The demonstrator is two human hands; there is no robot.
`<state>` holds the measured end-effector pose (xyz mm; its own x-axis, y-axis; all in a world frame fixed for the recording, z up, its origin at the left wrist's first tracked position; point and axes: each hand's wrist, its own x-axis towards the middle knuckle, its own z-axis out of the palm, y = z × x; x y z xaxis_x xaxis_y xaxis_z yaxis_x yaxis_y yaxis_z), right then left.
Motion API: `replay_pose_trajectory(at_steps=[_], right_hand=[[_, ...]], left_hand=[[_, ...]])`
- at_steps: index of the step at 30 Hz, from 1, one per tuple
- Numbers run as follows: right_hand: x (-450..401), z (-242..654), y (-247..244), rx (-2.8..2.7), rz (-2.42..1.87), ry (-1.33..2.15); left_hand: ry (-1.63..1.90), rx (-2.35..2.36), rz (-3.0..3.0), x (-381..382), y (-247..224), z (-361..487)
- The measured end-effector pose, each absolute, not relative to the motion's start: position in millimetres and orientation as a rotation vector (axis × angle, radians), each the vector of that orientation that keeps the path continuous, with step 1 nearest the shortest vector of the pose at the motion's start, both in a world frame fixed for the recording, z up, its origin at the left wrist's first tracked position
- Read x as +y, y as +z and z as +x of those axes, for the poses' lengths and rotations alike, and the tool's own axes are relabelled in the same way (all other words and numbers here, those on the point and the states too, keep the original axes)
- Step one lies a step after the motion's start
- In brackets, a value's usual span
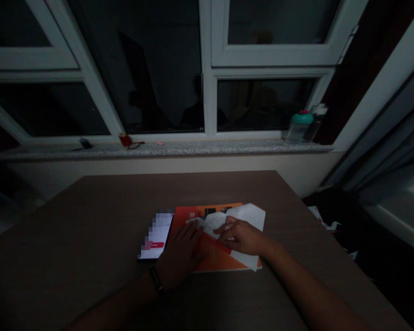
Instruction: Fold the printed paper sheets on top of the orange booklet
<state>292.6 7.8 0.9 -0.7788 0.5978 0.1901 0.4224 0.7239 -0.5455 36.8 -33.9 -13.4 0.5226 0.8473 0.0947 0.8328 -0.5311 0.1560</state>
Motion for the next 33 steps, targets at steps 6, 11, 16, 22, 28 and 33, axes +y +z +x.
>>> replay_pose_trajectory(at_steps=[6,11,16,22,28,33], right_hand=[[6.5,290.9,2.8,-2.555,-0.805,0.674],[4.9,286.2,4.2,-2.545,-0.803,0.636],[4.4,281.5,2.0,-2.546,-0.802,0.584],[5.8,279.3,-3.6,-2.532,-0.794,0.570],[5.7,276.5,-5.4,-2.524,-0.814,0.540],[5.7,271.9,-5.2,-2.495,-0.822,0.517]], left_hand=[[0.316,1.444,2.657,-30.1,-15.6,34.4],[0.339,1.428,2.626,-26.3,-13.3,34.0],[0.387,1.380,2.639,-21.8,-17.7,31.2],[0.354,1.363,2.649,-17.9,-16.4,31.2],[0.362,1.398,2.646,-15.2,-10.1,34.2],[0.381,1.420,2.649,-11.4,-10.0,36.1]])
